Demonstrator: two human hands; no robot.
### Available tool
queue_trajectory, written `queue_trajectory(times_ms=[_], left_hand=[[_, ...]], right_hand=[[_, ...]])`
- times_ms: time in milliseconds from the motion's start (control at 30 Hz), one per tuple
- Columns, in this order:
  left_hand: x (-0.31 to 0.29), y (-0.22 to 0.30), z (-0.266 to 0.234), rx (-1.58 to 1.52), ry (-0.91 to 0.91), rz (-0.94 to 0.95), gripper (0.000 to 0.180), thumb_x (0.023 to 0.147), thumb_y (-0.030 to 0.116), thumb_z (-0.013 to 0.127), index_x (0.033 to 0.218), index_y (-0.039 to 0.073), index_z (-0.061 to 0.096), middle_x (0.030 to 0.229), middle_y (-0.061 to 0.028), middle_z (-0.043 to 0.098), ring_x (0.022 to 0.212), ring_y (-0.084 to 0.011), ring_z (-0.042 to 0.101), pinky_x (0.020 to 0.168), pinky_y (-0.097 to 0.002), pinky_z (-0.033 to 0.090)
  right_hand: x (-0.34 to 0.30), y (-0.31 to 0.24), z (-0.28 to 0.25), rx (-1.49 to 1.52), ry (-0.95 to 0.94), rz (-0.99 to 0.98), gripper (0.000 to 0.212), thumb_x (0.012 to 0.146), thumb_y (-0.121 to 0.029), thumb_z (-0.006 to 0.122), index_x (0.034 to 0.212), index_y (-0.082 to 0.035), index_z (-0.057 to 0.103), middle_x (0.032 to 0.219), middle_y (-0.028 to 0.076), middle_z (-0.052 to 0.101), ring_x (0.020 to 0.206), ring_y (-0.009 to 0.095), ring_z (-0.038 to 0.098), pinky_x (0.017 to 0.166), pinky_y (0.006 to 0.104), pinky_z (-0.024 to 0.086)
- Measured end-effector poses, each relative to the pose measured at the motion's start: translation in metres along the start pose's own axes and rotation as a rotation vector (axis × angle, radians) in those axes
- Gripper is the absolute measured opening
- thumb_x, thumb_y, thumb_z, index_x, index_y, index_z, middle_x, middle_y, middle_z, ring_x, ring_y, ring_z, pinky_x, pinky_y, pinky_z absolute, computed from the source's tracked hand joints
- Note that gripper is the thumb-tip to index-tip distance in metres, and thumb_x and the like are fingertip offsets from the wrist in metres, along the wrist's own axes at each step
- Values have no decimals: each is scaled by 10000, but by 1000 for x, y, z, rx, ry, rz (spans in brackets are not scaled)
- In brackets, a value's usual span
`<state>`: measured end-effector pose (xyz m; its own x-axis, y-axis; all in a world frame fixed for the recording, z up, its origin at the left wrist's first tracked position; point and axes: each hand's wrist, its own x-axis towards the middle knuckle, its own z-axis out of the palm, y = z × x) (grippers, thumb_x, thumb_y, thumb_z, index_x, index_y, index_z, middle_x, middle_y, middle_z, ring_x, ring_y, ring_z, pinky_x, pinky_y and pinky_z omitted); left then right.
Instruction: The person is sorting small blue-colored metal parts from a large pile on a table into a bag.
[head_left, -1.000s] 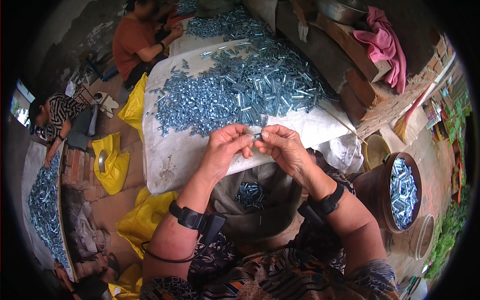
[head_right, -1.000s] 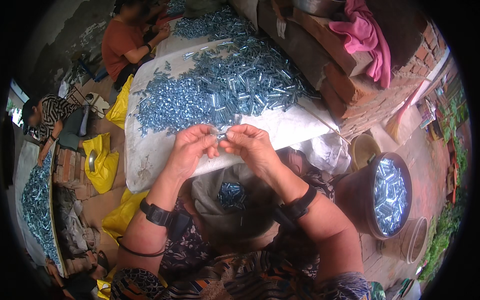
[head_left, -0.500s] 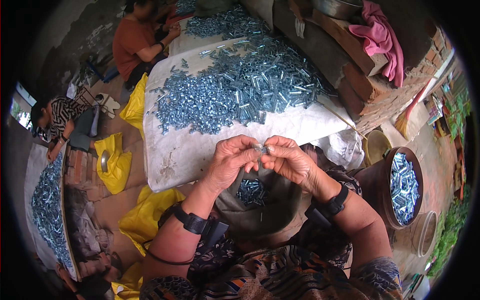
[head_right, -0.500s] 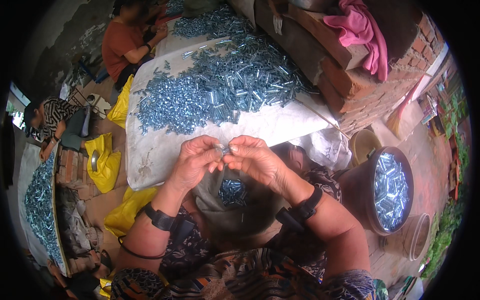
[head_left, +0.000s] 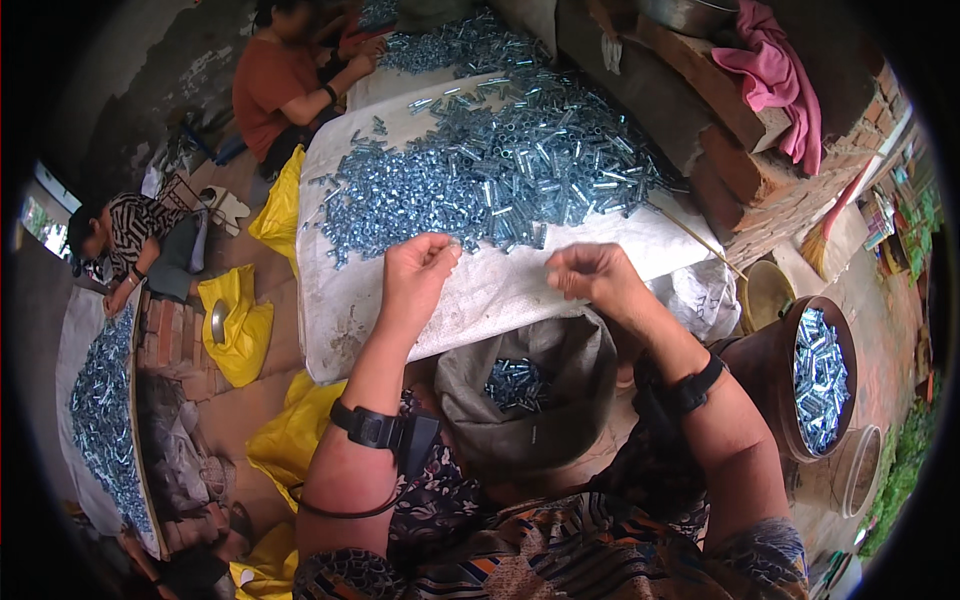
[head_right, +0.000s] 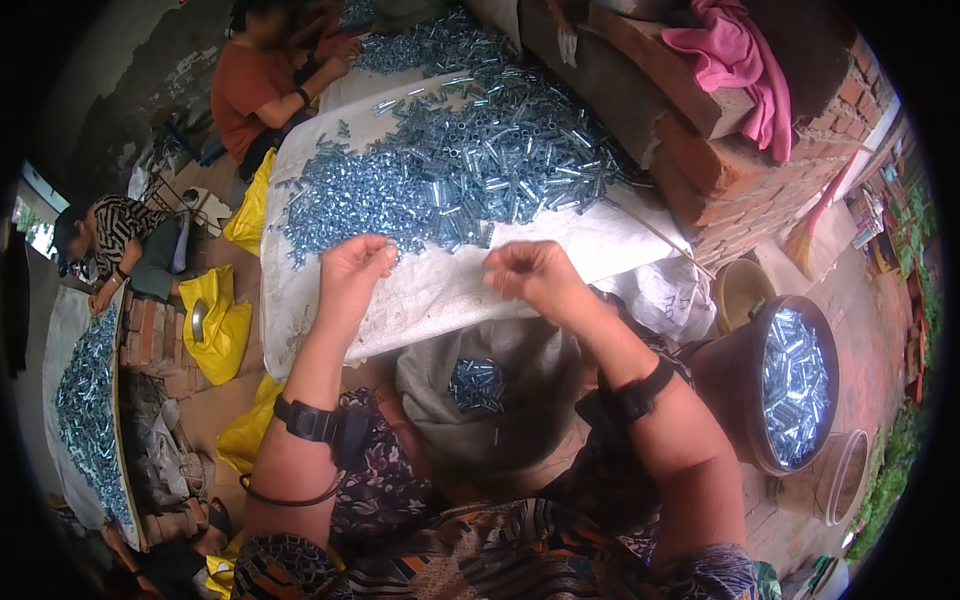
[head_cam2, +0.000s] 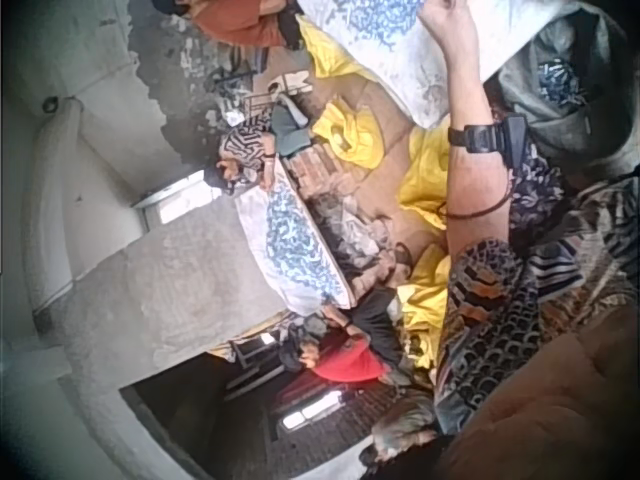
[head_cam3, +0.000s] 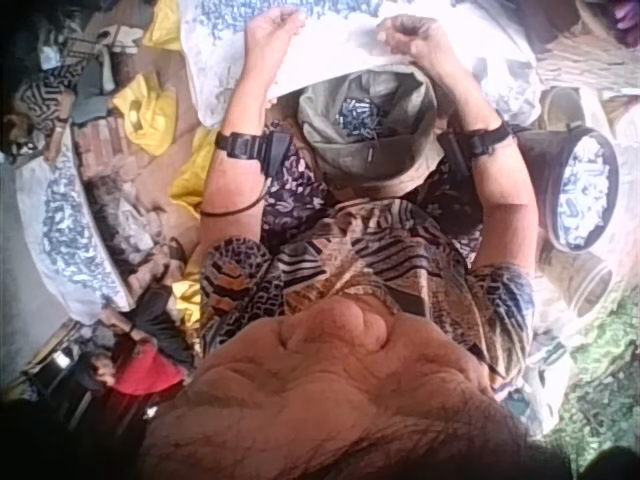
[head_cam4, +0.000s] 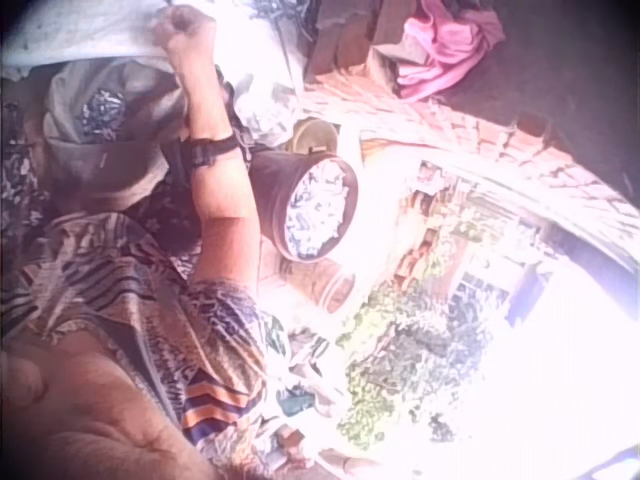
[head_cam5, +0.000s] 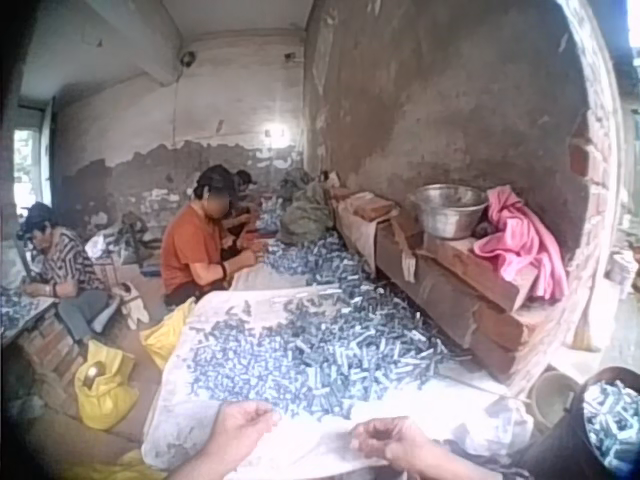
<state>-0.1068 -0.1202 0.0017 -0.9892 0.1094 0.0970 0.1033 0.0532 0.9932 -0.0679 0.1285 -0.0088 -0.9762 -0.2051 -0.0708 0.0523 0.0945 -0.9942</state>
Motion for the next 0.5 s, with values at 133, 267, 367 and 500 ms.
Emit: queue_trajectory(times_ms=[133,267,367,500], left_hand=[[19,-17,8,576,52,207,161,795,97,646,919,-4,667,779,-83,661,632,-173,600,622,-284,481],[24,-23,18,986,11,401,157,768,126,642,901,55,689,852,-107,648,794,-258,596,765,-374,437],[27,-27,24,1122,-77,444,133,761,114,615,863,83,694,882,-93,621,899,-249,535,830,-382,353],[30,-31,29,1307,-97,595,95,699,31,584,761,54,652,807,-116,623,817,-264,553,790,-385,361]], right_hand=[[31,20,-8,-291,205,-161,333,752,-111,730,1039,4,606,756,63,624,719,155,600,656,282,486],[43,7,3,-708,249,-226,355,749,-172,742,1032,-6,607,970,125,612,757,206,624,692,324,501],[50,12,5,-809,321,-307,372,718,-190,749,1022,-23,617,923,145,600,783,284,631,698,364,502],[55,18,1,-918,282,-355,311,725,-160,721,996,-25,647,891,138,614,764,318,628,690,376,501]])
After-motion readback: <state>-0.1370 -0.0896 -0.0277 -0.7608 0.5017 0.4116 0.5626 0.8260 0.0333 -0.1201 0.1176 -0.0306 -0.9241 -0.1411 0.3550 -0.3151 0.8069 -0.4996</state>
